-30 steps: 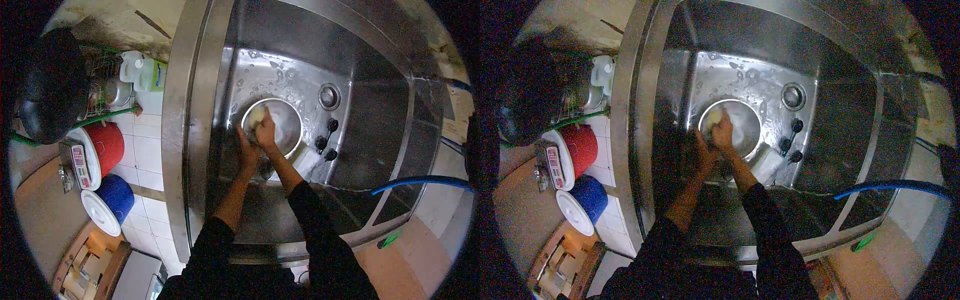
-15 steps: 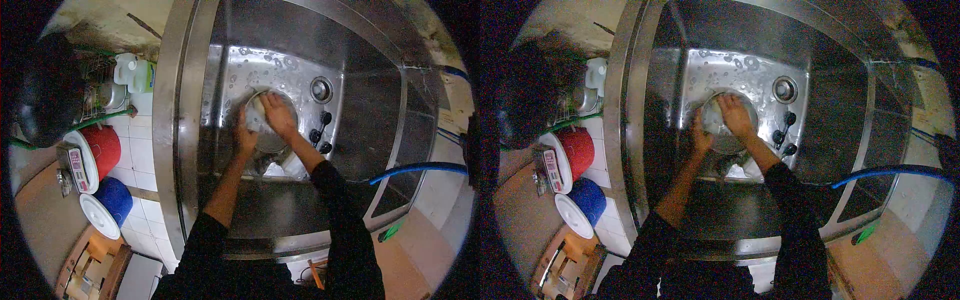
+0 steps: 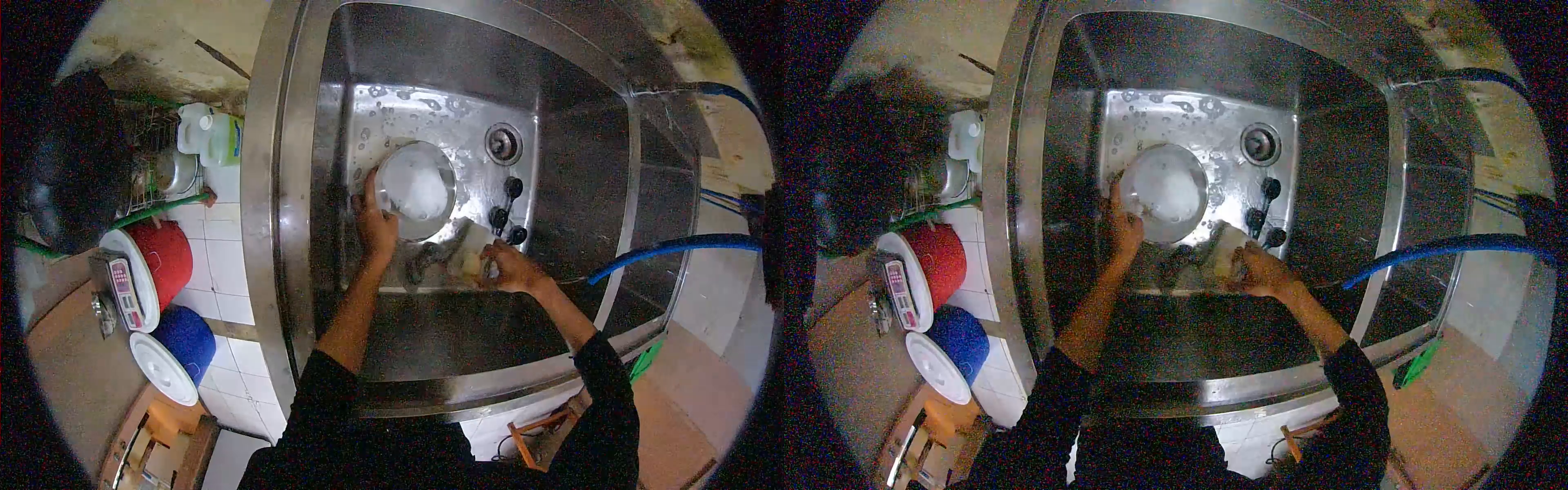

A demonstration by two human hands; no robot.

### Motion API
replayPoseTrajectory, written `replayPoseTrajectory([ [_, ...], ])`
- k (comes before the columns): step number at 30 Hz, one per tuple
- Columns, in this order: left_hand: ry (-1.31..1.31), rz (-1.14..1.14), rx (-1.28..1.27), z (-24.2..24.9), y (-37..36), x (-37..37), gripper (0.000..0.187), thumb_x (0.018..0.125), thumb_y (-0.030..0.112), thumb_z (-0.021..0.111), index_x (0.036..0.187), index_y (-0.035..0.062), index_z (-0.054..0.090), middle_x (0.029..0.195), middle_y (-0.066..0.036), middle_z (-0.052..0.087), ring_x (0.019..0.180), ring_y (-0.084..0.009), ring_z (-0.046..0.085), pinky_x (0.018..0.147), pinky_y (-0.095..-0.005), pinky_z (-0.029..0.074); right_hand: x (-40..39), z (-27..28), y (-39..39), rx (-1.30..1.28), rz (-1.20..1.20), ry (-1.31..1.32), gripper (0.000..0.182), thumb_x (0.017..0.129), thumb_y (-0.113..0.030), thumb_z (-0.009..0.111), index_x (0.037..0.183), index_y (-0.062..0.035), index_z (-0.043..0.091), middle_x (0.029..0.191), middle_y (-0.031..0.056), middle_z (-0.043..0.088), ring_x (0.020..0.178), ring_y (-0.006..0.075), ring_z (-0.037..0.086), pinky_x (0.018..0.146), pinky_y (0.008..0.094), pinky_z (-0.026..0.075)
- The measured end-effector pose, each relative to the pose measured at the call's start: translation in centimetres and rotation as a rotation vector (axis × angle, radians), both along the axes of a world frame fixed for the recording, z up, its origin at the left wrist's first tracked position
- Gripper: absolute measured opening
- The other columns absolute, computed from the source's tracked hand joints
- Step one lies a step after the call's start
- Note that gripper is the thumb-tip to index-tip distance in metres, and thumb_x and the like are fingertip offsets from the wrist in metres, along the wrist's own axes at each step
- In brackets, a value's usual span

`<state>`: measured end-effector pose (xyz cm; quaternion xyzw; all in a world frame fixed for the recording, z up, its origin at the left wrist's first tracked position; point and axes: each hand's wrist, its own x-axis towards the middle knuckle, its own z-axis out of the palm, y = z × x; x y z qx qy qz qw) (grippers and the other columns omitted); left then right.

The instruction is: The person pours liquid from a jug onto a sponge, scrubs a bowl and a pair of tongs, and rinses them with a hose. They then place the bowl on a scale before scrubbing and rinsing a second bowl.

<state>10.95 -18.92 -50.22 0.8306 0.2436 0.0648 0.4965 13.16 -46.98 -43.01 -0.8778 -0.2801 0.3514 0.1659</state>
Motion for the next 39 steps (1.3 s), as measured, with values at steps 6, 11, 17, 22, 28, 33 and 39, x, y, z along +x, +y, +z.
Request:
replayPoseTrajectory([
  [6,-0.099,0.178,0.161,-9.2,0.0,-3.5,0.083,0.061,-0.012,0.05,0.137,0.0086,0.025,0.124,-0.023,0.045,0.112,-0.0363,0.047,0.095,-0.0394,0.038,1.6,-3.4,-0.6,-0.394,-0.087,-0.184,0.044,0.074,-0.029,0.064,0.11,-0.0079,0.048,0.101,0.0177,0.057,0.092,0.0346,0.057,0.077,0.0427,0.049],
  [11,0.165,0.231,0.065,-5.7,1.1,-5.5,0.078,0.064,-0.008,0.051,0.136,0.0068,0.025,0.122,-0.026,0.045,0.11,-0.0383,0.048,0.094,-0.0407,0.038,4.1,-6.1,-0.3,-0.425,-0.003,-0.175,0.028,0.073,-0.016,0.057,0.099,-0.0049,0.058,0.082,0.0205,0.06,0.08,0.038,0.06,0.071,0.0463,0.05],
  [17,0.285,0.221,0.092,-3.2,0.7,-6.6,0.072,0.067,-0.004,0.053,0.134,0.0047,0.029,0.12,-0.028,0.045,0.104,-0.0409,0.05,0.086,-0.043,0.043,10.2,-9.1,-0.8,-0.089,-0.48,-0.204,0.017,0.071,-0.015,0.058,0.075,0.001,0.06,0.071,0.0216,0.06,0.067,0.0351,0.062,0.067,0.0452,0.051],
  [22,0.242,0.198,0.247,-8.1,0.1,-8.1,0.06,0.068,-0.002,0.052,0.127,0.0011,0.038,0.115,-0.027,0.048,0.101,-0.0414,0.051,0.078,-0.0421,0.046,16.5,-12.7,4.4,-0.103,-0.323,-0.565,0.015,0.07,-0.016,0.058,0.075,-0.0021,0.059,0.073,0.0196,0.061,0.07,0.0389,0.06,0.065,0.0466,0.048],
  [28,0.441,0.248,-0.285,-10.6,-0.4,-7.1,0.038,0.076,0.013,0.051,0.111,-0.0024,0.049,0.104,-0.024,0.053,0.095,-0.0387,0.053,0.079,-0.0441,0.044,21.8,-12.2,12.9,-0.011,-0.346,-0.468,0.025,0.071,-0.025,0.06,0.082,-0.003,0.063,0.083,0.0213,0.063,0.075,0.0365,0.062,0.066,0.0413,0.049],
  [33,0.447,0.243,-0.245,-8.6,-0.1,-5.4,0.036,0.081,0.025,0.05,0.099,-0.0056,0.054,0.092,-0.024,0.057,0.085,-0.0388,0.055,0.073,-0.045,0.045,20.7,-10.5,16.1,0.321,-0.552,-0.044,0.034,0.074,-0.026,0.059,0.099,-0.0026,0.058,0.09,0.0211,0.062,0.08,0.0348,0.061,0.07,0.0419,0.048],
  [39,0.427,0.293,-0.112,-5.9,0.8,-2.0,0.047,0.087,0.036,0.049,0.088,-0.0096,0.059,0.078,-0.024,0.061,0.076,-0.0391,0.059,0.068,-0.0454,0.046,11.5,-7.8,6.5,-0.434,-0.269,-0.189,0.023,0.076,-0.022,0.053,0.087,-0.0026,0.06,0.089,0.0209,0.061,0.084,0.0363,0.061,0.07,0.0468,0.048],
])
